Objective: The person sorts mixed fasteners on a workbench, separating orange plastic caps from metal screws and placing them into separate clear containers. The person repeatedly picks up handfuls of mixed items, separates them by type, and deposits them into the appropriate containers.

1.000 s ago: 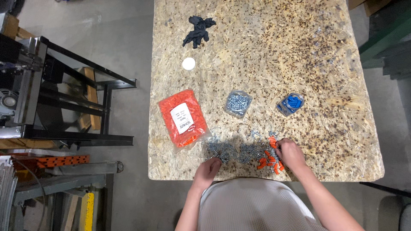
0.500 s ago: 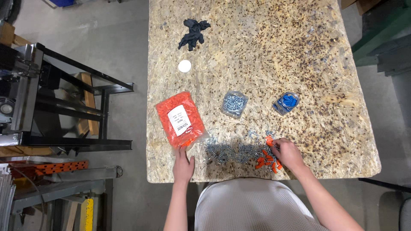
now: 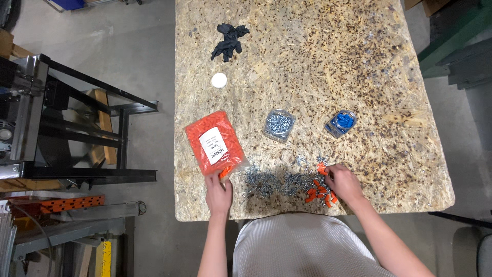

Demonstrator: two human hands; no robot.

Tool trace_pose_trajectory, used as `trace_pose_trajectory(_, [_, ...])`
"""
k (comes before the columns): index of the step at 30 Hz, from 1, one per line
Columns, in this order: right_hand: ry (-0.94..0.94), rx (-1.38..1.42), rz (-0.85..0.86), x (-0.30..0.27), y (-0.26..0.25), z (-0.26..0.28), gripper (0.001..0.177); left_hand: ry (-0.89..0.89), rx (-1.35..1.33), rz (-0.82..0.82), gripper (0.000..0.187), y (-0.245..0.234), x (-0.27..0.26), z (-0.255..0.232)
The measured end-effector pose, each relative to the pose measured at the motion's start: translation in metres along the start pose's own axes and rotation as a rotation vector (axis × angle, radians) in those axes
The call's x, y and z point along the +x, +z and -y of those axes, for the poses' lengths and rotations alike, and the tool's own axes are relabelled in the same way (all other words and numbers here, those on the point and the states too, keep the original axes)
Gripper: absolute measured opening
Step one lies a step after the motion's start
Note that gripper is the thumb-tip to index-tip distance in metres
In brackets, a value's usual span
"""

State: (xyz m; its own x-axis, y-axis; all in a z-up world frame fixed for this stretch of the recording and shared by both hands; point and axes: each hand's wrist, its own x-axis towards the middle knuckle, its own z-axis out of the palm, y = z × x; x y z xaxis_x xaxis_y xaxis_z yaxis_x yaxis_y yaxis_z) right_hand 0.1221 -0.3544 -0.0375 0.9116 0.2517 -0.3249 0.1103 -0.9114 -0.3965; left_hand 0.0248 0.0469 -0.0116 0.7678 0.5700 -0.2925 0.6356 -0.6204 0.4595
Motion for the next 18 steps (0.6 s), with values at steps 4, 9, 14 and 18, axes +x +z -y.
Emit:
trace_pose_trajectory(4, [-0.088, 0.131, -0.026, -0.007, -0.022, 0.033, 0.022, 0.043, -0.044, 0.084, 0.037, 0.001, -0.023, -0.04])
trace_pose_trajectory(9, [-0.186, 0.268, -0.112, -0.001, -0.004, 0.024, 0.019, 0.45, 0.029, 0.423, 0.027, 0.07, -0.027, -0.063])
trace_pose_trajectory(14, [-0.124, 0.301, -0.084, -0.005, -0.004, 0.023, 0.016, 0.786, 0.182, 0.463, 0.029, 0.078, -0.033, -0.101])
trace_pose_trajectory(18, [-0.077, 0.299, -0.069, -0.011, 0.005, 0.017, 0.024, 0.846, 0.305, 0.469, 0.021, 0.095, -0.034, -0.099])
